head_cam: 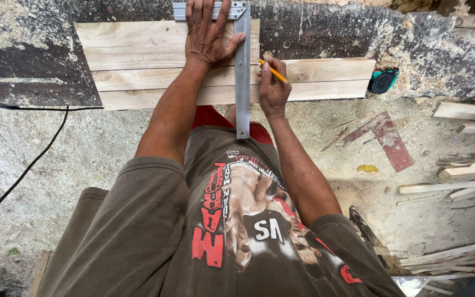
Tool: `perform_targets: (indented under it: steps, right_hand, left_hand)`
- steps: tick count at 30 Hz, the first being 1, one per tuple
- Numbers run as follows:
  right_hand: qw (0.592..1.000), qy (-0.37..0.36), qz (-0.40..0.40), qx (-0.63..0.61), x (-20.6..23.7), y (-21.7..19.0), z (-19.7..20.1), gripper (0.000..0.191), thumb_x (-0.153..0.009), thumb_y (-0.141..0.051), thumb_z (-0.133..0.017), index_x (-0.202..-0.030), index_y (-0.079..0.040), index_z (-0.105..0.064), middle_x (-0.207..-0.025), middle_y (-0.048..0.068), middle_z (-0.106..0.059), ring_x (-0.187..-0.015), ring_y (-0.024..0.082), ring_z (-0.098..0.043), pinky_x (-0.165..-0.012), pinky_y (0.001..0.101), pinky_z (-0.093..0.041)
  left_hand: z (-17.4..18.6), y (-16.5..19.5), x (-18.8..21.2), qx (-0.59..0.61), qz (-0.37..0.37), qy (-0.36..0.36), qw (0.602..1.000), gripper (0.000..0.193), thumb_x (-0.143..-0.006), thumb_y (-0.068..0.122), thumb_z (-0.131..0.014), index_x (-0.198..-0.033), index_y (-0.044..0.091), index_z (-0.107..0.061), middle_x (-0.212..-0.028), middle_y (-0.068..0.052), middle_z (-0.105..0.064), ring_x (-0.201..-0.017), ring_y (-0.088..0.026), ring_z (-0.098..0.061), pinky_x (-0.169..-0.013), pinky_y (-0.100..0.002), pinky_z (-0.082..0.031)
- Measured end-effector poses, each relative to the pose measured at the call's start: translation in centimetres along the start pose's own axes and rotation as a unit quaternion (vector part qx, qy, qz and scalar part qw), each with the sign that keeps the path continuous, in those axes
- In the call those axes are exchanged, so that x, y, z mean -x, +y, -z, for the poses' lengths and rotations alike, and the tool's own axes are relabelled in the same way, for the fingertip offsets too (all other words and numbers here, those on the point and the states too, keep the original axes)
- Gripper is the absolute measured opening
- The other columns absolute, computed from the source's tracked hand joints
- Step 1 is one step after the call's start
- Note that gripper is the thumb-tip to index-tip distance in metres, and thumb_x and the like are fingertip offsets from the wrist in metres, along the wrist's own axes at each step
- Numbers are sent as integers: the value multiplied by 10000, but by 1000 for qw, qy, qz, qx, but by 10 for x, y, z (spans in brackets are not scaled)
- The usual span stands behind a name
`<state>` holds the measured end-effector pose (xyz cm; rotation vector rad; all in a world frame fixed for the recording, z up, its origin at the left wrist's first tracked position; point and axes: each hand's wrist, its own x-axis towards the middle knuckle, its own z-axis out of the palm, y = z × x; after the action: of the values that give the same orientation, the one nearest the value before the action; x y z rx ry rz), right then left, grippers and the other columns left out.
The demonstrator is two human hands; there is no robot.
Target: The person measures and marks wooden boards on a workbench, using an L-shaped metal square and a pencil to draw straight lines across several planks. They reposition the square repeatedly, mark additional boards, then gather the marked pieces and carry them across the workshop.
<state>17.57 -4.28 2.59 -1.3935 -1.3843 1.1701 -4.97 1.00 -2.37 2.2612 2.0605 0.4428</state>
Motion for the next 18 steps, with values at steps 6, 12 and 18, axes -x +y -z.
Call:
perform_targets:
  steps: [6,12,18]
  right_hand:
    - [992,-10,80,95,24,-9,2,294,-1115,-154,-572,-1388,-52,-612,-1333,156,-697,-1247,270,-694,-1051,357,-588]
    - [988,-28,100,114,-3,-2,-5,348,-1121,-168,-561,-1461,-95,-573,-1407,167,-668,-1332,288,-654,-1123,391,-569]
    - [977,-56,113,170,-48,1,-15,368,-1125,-210,-546,-1488,-150,-551,-1436,163,-652,-1333,303,-648,-1112,400,-562]
  left_hand:
    - [-1,-2,0,-5,-12,24,1000,931,-1022,766,-567,-1666,144,-311,-1574,-222,-307,-1486,-392,-226,-1227,-587,-71]
    - [-1,-2,0,1,-19,44,999,916,-1026,756,-590,-1653,146,-320,-1589,-209,-310,-1499,-378,-229,-1240,-572,-79]
    - [3,-1,-2,21,-10,30,999,891,-1037,730,-592,-1664,147,-346,-1569,-222,-325,-1482,-384,-251,-1240,-576,-105]
